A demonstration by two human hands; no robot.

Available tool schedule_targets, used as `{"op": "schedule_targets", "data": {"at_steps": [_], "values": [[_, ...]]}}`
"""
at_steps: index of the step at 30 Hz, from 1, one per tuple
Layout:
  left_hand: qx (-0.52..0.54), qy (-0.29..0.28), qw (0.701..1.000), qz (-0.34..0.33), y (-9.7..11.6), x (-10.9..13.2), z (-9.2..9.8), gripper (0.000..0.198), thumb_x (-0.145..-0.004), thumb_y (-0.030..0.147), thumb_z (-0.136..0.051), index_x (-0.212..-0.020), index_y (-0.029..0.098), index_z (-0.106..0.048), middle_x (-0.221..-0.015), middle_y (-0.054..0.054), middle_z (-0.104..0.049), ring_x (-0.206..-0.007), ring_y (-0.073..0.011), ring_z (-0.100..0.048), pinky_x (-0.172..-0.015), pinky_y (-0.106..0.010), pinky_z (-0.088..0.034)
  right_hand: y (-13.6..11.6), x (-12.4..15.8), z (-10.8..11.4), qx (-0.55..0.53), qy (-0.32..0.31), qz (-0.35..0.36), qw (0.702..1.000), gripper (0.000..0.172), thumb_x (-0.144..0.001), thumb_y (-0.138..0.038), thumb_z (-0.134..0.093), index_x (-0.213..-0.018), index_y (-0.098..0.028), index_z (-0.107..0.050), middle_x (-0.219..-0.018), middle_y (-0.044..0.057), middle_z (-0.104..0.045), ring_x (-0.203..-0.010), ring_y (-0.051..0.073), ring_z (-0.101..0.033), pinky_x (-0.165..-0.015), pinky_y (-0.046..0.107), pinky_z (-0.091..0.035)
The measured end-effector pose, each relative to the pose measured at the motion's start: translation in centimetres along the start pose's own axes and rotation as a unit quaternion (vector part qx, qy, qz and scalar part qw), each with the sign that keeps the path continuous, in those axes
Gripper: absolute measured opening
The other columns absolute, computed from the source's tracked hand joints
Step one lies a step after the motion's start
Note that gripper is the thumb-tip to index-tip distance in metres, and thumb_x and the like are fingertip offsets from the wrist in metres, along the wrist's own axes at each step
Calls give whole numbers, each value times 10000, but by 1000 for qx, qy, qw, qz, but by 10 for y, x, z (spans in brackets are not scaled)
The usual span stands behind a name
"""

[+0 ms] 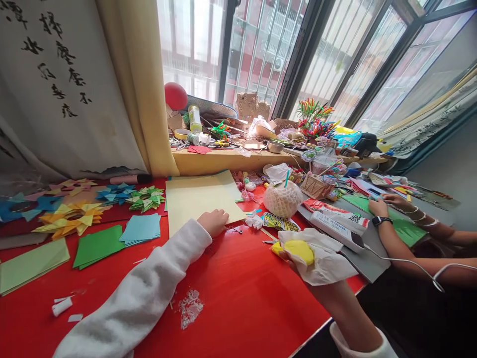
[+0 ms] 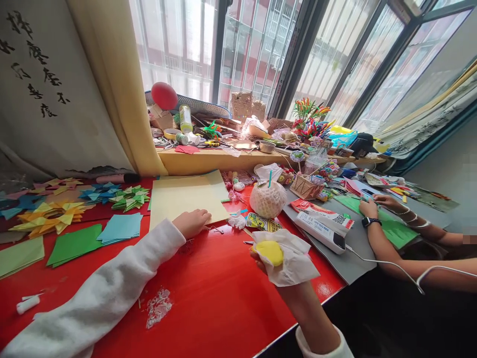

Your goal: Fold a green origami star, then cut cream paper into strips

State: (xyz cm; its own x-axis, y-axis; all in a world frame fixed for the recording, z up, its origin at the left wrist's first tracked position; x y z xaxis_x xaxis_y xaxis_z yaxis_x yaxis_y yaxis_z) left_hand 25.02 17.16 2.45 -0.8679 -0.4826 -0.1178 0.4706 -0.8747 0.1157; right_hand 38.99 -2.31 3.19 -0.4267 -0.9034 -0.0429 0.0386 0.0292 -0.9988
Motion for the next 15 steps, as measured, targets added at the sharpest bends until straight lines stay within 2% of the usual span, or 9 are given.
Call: {"op": "schedule_targets", "data": {"at_steps": [2, 3, 4, 6, 8, 10, 13, 15], "values": [[42, -6, 997, -59, 28, 3, 9, 423, -747, 364, -537, -1122, 181, -468, -1168, -107, -515, -1093, -238, -456, -837, -323, -401, 9, -9, -28, -203, -55, -54, 976, 409, -740, -527, -467, -1014, -243, -572, -1059, 85, -612, -957, 259, -581, -882, 430, -437], [72, -10, 993, -95, 45, 5, 14, 532, -715, 440, -554, -1174, 207, -416, -1211, -79, -488, -1120, -215, -432, -856, -294, -394, 10, -14, -37, -250, -60, -64, 964, 393, -704, -522, -521, -983, -253, -587, -1051, 71, -617, -961, 255, -578, -902, 421, -425], [168, -14, 974, -151, 66, 8, 21, 617, -679, 459, -587, -1199, 192, -387, -1216, -95, -482, -1111, -222, -440, -863, -298, -389, 11, -19, -43, -277, -58, -68, 957, 376, -682, -501, -558, -966, -257, -595, -1057, 59, -614, -967, 248, -574, -913, 410, -418], [312, -4, 923, -226, 95, 14, 35, 581, -691, 431, -586, -1185, 197, -390, -1161, -88, -522, -1040, -212, -493, -838, -297, -402, 13, -30, -50, -294, -40, -63, 953, 341, -664, -445, -591, -947, -254, -597, -1076, 38, -600, -977, 227, -565, -910, 387, -420], [374, 48, 904, -201, 99, 12, 42, 490, -714, 412, -566, -1122, 172, -441, -1068, -96, -567, -943, -211, -536, -787, -304, -421, 15, -40, -56, -276, -21, -52, 960, 311, -658, -408, -586, -927, -250, -591, -1056, 24, -601, -961, 208, -562, -862, 362, -445], [382, 100, 906, -152, 91, 10, 40, 447, -717, 389, -570, -1086, 158, -469, -1027, -100, -582, -904, -214, -544, -769, -312, -424, 16, -47, -64, -242, -14, -42, 969, 274, -654, -381, -574, -890, -242, -586, -953, 18, -624, -852, 187, -581, -763, 334, -476], [366, 125, 915, -117, 82, 8, 32, 423, -699, 314, -603, -1085, 185, -486, -1034, -74, -589, -916, -204, -543, -798, -298, -414, 14, -51, -77, -180, -20, -34, 983, 170, -658, -308, -563, -793, -207, -578, -737, 9, -610, -613, 141, -543, -588, 282, -465], [359, 129, 919, -99, 77, 8, 29, 389, -687, 273, -614, -1055, 203, -509, -987, -46, -609, -872, -184, -560, -779, -274, -420, 11, -51, -81, -116, -15, -19, 993, 127, -679, -293, -531, -737, -186, -568, -665, 12, -582, -544, 127, -503, -518, 262, -431]]}}
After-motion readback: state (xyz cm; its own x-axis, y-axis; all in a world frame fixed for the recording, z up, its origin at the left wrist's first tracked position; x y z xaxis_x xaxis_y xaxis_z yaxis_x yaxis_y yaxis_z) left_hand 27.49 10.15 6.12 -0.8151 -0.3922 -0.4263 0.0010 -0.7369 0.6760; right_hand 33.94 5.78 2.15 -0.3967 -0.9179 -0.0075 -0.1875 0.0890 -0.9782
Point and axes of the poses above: each hand's wrist, its own x-axis away from the middle knuckle, its own z-axis out of the back of the hand, y = z × x, the point moved 9 cm from there along -x, towards the middle knuckle
